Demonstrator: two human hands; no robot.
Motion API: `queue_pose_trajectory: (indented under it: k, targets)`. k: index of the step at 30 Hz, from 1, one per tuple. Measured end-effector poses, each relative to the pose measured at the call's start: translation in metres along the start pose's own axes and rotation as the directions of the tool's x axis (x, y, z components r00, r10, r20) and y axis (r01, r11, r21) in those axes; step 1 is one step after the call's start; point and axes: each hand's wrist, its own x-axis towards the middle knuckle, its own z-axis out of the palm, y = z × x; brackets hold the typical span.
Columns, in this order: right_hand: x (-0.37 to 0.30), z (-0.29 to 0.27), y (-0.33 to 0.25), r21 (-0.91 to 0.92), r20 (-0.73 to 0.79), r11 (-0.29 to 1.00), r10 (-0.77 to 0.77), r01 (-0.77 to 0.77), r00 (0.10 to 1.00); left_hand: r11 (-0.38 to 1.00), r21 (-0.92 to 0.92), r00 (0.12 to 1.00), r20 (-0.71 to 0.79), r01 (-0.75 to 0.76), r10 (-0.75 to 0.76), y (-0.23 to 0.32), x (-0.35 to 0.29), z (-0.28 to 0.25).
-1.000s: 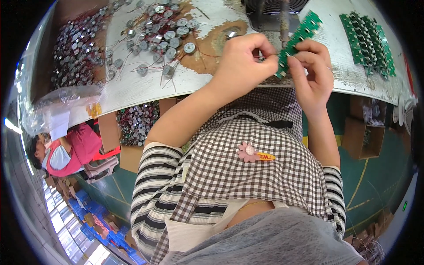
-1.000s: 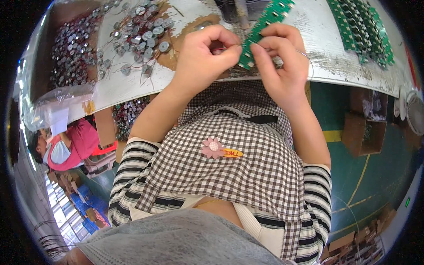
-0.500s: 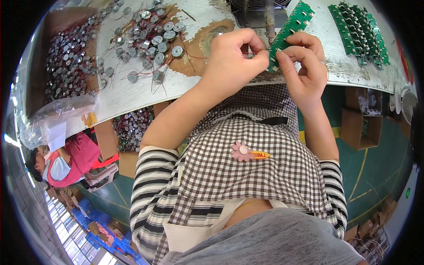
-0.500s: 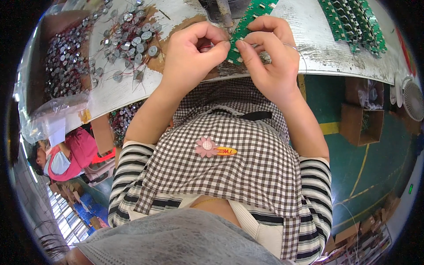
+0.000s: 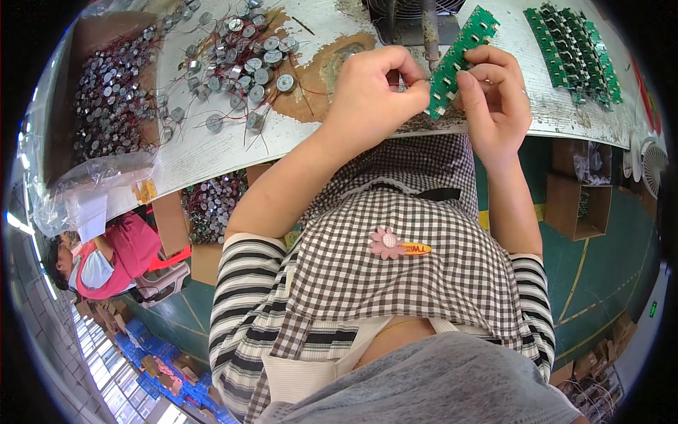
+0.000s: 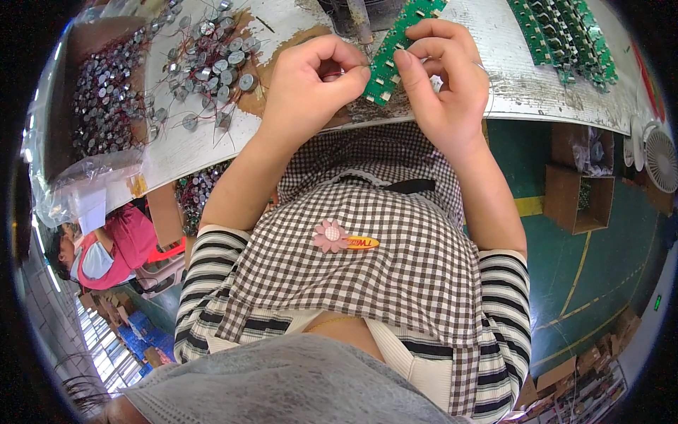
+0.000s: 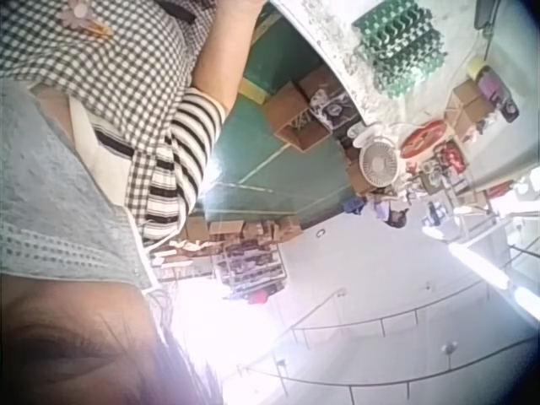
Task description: The person picks up round electronic components from the table and connects their wires into a circuit board strip by hand.
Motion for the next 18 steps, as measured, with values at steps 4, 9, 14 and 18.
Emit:
queue_pose_trajectory:
  k: [4,9,14,18]
  targets:
    - [0.006,0.001,0.001,0.009,-0.004,1.000,-0.024,0.024,1.000,1.000,-0.009,1.000,-0.002,-0.027,0.027,0.000,0.005,0.000]
    - [0.007,0.002,-0.003,0.035,0.002,0.998,-0.046,0.046,0.999,0.997,-0.072,0.998,-0.055,0.007,-0.011,0.003,0.001,-0.001]
    - [-0.001,0.003,0.002,0.031,0.025,0.999,-0.025,0.024,0.999,0.998,-0.016,0.998,0.020,0.064,-0.064,0.001,-0.005,-0.004]
    - [0.000,0.005,-0.002,-0.036,0.002,0.999,-0.029,0.029,1.000,0.993,-0.097,0.997,0.021,0.070,-0.069,0.000,-0.009,-0.005]
